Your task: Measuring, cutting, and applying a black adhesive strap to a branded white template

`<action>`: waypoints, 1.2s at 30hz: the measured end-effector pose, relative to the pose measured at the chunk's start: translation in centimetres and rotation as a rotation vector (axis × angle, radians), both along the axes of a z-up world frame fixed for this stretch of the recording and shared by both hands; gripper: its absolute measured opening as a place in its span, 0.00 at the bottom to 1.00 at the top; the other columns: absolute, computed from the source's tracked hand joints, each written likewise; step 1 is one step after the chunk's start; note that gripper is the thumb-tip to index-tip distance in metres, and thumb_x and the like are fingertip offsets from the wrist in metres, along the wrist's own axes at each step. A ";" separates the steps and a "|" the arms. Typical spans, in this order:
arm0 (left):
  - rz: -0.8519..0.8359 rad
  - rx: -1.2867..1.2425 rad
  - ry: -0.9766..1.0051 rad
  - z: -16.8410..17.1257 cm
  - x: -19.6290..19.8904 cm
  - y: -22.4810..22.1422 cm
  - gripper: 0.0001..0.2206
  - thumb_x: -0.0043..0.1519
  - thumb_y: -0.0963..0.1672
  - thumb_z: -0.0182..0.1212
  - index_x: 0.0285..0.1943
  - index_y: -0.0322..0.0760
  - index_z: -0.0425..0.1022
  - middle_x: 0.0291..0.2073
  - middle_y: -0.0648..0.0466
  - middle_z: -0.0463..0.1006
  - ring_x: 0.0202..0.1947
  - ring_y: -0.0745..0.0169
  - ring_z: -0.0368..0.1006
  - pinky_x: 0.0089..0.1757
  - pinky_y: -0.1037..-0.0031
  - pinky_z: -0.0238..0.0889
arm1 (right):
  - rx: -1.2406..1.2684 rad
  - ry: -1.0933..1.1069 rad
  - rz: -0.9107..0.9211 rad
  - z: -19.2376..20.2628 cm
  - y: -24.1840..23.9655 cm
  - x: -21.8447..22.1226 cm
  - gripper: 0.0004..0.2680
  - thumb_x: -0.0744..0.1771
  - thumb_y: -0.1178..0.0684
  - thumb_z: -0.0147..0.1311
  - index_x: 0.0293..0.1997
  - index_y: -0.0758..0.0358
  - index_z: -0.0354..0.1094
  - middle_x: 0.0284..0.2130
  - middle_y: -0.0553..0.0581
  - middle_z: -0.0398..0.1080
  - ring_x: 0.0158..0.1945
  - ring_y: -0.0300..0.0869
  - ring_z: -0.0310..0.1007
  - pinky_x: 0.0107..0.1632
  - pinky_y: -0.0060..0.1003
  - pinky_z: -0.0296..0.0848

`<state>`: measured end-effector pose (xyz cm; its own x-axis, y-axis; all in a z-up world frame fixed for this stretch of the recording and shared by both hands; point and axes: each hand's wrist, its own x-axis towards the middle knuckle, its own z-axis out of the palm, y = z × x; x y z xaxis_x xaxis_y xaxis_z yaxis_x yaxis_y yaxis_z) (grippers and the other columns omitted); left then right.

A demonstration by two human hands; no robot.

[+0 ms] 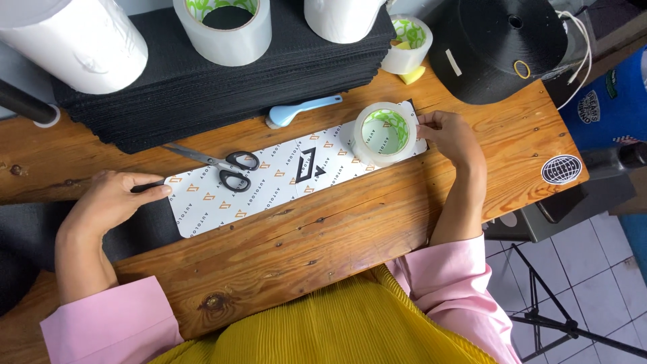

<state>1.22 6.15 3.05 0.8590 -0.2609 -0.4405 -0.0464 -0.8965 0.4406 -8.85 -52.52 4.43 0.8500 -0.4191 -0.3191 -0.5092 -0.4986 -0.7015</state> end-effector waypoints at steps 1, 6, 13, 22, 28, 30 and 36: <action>0.001 0.000 0.000 0.1 0.0 -0.1 0.20 0.58 0.52 0.65 0.55 0.43 0.85 0.54 0.51 0.83 0.61 0.58 0.75 0.63 0.73 0.55 | 0.000 0.000 0.001 -0.6 -0.3 0.1 0.03 0.67 0.52 0.61 0.42 0.53 0.76 0.31 0.44 0.74 0.34 0.31 0.66 0.41 0.27 0.62; 0.011 0.037 -0.012 0.5 -0.2 -0.5 0.21 0.58 0.53 0.65 0.55 0.44 0.85 0.54 0.52 0.83 0.59 0.58 0.75 0.58 0.71 0.60 | -0.045 0.007 -0.023 -0.9 0.2 0.5 0.03 0.67 0.56 0.56 0.41 0.53 0.76 0.27 0.45 0.72 0.29 0.32 0.63 0.36 0.28 0.62; -0.059 -0.072 -0.036 0.2 -0.5 -3.5 0.21 0.59 0.54 0.63 0.55 0.41 0.83 0.53 0.51 0.82 0.59 0.59 0.76 0.59 0.73 0.57 | -0.291 0.012 -0.027 -4.4 -4.2 0.9 0.07 0.67 0.51 0.54 0.47 0.53 0.76 0.33 0.52 0.77 0.32 0.40 0.71 0.34 0.39 0.66; 0.026 -0.227 -0.027 0.6 -1.7 -7.1 0.16 0.59 0.54 0.66 0.50 0.49 0.86 0.44 0.45 0.85 0.54 0.39 0.76 0.56 0.57 0.64 | -0.731 -0.511 0.022 -0.4 -1.9 -1.3 0.05 0.71 0.56 0.62 0.52 0.58 0.76 0.40 0.60 0.75 0.45 0.53 0.77 0.48 0.47 0.74; -0.036 -0.180 -0.067 -1.8 -1.3 -8.3 0.15 0.62 0.54 0.60 0.52 0.54 0.85 0.45 0.52 0.85 0.56 0.48 0.76 0.61 0.63 0.50 | -0.690 -0.628 0.419 3.3 5.6 -1.5 0.11 0.68 0.56 0.66 0.56 0.62 0.75 0.47 0.63 0.70 0.54 0.61 0.71 0.60 0.49 0.69; -0.072 -0.156 -0.088 -1.9 -1.5 -8.7 0.17 0.62 0.56 0.58 0.53 0.54 0.84 0.47 0.53 0.85 0.56 0.48 0.75 0.60 0.61 0.49 | -0.611 -0.399 0.423 3.6 6.9 -1.3 0.10 0.67 0.59 0.65 0.53 0.61 0.77 0.50 0.62 0.71 0.57 0.60 0.71 0.60 0.53 0.71; -0.052 -0.126 -0.064 -1.9 -1.3 -10.0 0.17 0.61 0.55 0.57 0.53 0.55 0.84 0.49 0.52 0.84 0.58 0.51 0.74 0.60 0.59 0.41 | -0.649 -0.352 0.333 1.9 5.1 -1.6 0.07 0.67 0.65 0.61 0.45 0.58 0.77 0.50 0.57 0.71 0.53 0.58 0.75 0.55 0.54 0.75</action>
